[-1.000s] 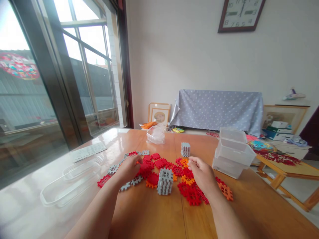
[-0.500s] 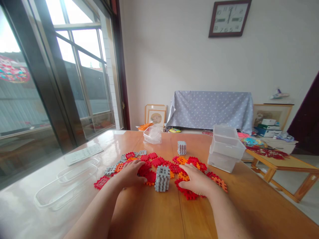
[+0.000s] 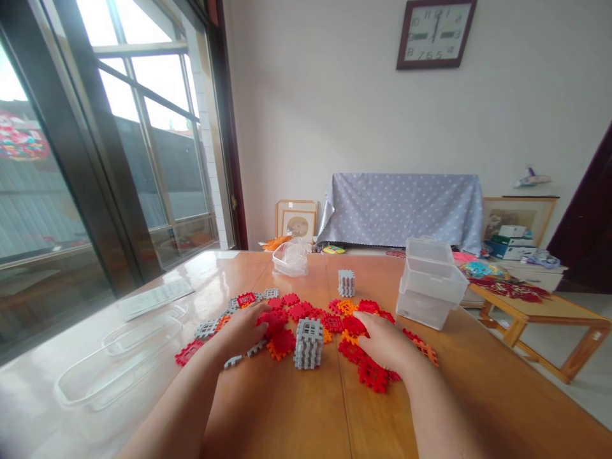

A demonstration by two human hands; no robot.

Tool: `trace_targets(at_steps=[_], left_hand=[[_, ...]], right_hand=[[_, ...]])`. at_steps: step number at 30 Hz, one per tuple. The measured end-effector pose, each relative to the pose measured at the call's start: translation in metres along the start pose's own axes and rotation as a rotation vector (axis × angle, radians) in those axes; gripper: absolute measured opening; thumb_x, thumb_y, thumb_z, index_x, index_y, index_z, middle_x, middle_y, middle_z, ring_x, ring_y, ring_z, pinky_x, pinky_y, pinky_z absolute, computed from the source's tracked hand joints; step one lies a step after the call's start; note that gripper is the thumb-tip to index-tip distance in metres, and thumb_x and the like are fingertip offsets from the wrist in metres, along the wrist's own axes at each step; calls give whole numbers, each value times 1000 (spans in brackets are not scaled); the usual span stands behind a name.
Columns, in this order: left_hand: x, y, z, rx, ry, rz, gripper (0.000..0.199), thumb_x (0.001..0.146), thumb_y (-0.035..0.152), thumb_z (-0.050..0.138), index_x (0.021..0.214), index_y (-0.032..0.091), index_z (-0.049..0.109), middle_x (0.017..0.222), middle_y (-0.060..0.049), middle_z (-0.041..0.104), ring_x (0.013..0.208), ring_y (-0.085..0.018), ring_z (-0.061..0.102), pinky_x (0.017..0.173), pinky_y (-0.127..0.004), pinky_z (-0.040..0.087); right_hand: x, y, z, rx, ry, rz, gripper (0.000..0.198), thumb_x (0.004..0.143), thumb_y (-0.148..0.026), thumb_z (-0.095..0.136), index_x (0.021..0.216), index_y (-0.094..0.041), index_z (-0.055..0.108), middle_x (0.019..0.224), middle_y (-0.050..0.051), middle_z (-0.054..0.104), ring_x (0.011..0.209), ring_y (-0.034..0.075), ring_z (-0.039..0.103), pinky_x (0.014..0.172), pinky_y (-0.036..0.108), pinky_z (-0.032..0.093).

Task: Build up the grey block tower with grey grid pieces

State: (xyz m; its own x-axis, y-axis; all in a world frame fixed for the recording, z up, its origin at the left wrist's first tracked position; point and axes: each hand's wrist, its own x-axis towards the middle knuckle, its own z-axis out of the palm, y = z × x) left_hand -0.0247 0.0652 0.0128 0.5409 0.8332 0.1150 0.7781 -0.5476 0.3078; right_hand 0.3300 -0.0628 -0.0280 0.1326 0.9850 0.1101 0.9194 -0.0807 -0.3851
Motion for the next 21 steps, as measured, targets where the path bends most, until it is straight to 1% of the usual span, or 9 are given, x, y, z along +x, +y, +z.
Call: trace_targets(at_steps=[2, 4, 7, 9, 11, 13, 16, 18, 21], left_hand=[[0, -4, 0, 29, 35, -41, 38, 92, 25, 46, 128, 24, 58, 132, -9, 63, 121, -25, 58, 102, -35, 42], [-1, -9, 0, 57, 47, -102, 44, 90, 36, 52, 132, 23, 56, 137, -12, 60, 127, -31, 54, 105, -43, 39], [-3, -15, 3, 87, -28, -160, 64, 77, 56, 66, 131, 22, 57, 144, -15, 54, 134, -41, 46, 107, -52, 38], [-2, -16, 5, 90, -67, -132, 68, 70, 58, 71, 126, 22, 60, 143, -15, 54, 135, -41, 44, 106, -49, 40], [0, -15, 9, 78, -34, -71, 60, 69, 52, 73, 120, 22, 63, 137, -15, 58, 130, -39, 48, 104, -45, 42], [4, -14, 13, 28, 34, -30, 43, 70, 40, 73, 109, 22, 66, 124, -12, 64, 120, -35, 55, 100, -42, 44], [11, -12, 20, -156, 145, -27, 20, 70, 23, 69, 90, 20, 67, 105, -10, 70, 106, -30, 62, 96, -39, 46], [15, -9, 24, -216, 180, -25, 19, 74, 20, 65, 93, 19, 68, 104, -9, 71, 103, -27, 64, 93, -36, 48], [20, -5, 29, -302, 194, -24, 30, 80, 23, 63, 109, 19, 68, 106, -8, 72, 101, -22, 66, 88, -30, 50]], right_hand=[[0, -1, -1, 7, 21, -8, 62, 88, -34, 56, 149, -23, 49, 152, 8, 53, 138, 29, 51, 118, 44, 37], [1, -3, 1, 11, 14, -18, 61, 90, -40, 56, 148, -23, 51, 152, 9, 53, 139, 30, 50, 119, 45, 35], [1, -5, 7, 20, -7, -20, 61, 90, -45, 57, 147, -22, 52, 152, 9, 52, 141, 31, 48, 120, 46, 34], [2, -5, 11, 24, -9, -19, 62, 90, -46, 57, 146, -22, 53, 152, 9, 52, 141, 31, 48, 120, 46, 34], [4, -4, 13, 23, 0, -24, 63, 89, -46, 57, 147, -21, 52, 153, 10, 51, 142, 30, 47, 121, 46, 33], [5, -4, 15, 20, 11, -40, 64, 90, -46, 56, 148, -21, 51, 154, 10, 49, 143, 31, 46, 122, 46, 32], [7, -3, 16, 4, 33, -50, 64, 90, -47, 55, 147, -19, 51, 156, 11, 47, 145, 31, 42, 123, 48, 30], [8, -3, 18, -4, 48, -49, 63, 90, -47, 55, 147, -19, 52, 156, 10, 46, 147, 32, 39, 123, 48, 28], [9, -3, 20, -3, 58, -62, 63, 90, -47, 55, 146, -20, 53, 156, 8, 47, 148, 32, 38, 124, 47, 29]])
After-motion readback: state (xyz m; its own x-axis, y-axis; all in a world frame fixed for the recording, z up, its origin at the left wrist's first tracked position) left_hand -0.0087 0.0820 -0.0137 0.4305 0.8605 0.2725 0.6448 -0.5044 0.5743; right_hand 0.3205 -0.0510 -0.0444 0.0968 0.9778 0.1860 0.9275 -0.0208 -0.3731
